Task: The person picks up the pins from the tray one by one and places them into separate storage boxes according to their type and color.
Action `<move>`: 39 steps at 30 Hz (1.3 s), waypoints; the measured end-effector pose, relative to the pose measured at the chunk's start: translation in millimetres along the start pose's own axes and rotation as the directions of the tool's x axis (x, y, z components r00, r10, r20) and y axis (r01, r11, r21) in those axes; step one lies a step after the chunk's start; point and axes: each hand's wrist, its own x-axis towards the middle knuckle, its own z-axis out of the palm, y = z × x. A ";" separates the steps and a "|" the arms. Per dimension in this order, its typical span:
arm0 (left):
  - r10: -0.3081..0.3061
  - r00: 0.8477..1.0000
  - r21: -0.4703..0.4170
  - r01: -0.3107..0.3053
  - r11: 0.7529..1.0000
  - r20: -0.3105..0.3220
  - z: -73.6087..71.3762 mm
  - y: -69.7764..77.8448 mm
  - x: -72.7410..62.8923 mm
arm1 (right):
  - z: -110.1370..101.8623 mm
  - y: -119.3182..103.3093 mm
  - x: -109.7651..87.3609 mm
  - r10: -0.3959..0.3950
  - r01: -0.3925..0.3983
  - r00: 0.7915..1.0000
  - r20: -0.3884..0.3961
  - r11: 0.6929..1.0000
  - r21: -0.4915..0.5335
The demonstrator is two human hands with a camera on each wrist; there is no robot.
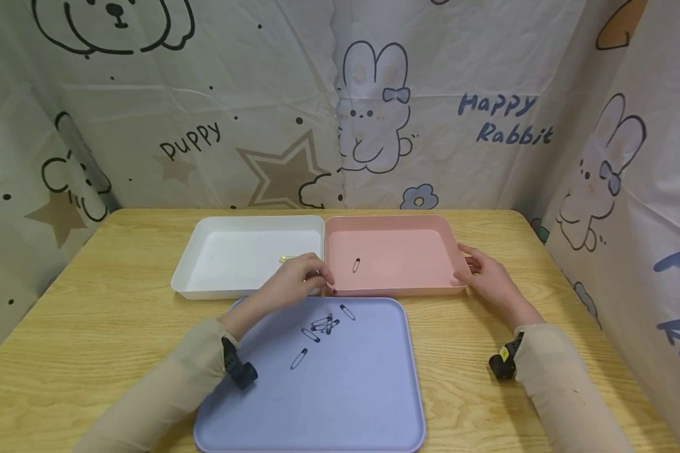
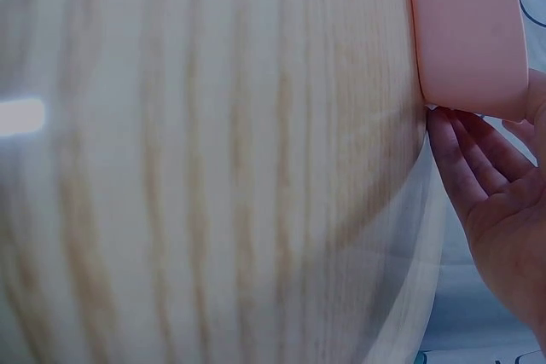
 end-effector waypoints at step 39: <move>-0.126 0.992 0.125 0.128 0.984 -0.027 18.4 -0.8 82.8 | 0.2 -0.2 -0.1 0.019 -0.019 1.000 0.007 1.000 -0.003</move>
